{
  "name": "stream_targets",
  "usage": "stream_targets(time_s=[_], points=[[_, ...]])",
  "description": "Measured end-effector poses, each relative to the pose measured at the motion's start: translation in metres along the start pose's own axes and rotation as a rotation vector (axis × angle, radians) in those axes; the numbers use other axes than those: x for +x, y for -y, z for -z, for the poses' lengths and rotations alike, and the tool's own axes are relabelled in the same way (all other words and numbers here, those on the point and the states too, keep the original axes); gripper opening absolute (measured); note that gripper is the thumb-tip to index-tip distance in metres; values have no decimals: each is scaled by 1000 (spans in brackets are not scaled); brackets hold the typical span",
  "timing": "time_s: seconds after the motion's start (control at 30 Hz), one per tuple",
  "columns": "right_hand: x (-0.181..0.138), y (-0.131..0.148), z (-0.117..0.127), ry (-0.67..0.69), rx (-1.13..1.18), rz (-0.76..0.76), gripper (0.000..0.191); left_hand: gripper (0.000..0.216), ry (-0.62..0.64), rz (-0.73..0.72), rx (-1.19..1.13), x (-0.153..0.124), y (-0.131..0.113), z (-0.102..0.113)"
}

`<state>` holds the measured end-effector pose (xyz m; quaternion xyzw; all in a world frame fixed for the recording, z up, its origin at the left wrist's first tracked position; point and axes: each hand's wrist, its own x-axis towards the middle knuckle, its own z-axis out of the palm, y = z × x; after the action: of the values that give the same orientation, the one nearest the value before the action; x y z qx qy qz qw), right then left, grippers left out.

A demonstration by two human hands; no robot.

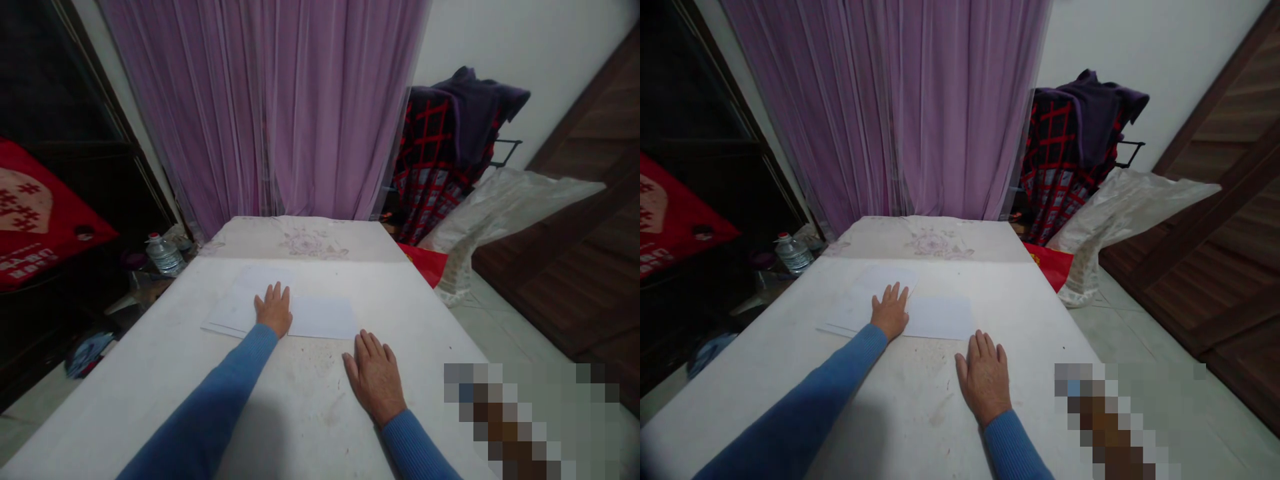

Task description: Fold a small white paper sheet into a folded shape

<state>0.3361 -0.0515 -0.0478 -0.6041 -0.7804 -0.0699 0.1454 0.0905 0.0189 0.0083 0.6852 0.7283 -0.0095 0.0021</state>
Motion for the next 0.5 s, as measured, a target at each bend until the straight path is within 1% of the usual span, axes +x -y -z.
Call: stream_targets(time_s=[0.13, 0.27, 0.37, 0.5], points=[[-1, -3, -5, -3, 9, 17, 47, 63, 41, 80, -1, 16, 11, -10], [-3, -5, -10, -16, -7, 16, 47, 56, 78, 152, 12, 23, 29, -10], [-4, -7, -13, -19, -13, 26, 49, 55, 91, 176, 16, 27, 39, -8], [-4, -7, -14, -20, -17, 30, 49, 54, 98, 174, 11, 29, 47, -6]])
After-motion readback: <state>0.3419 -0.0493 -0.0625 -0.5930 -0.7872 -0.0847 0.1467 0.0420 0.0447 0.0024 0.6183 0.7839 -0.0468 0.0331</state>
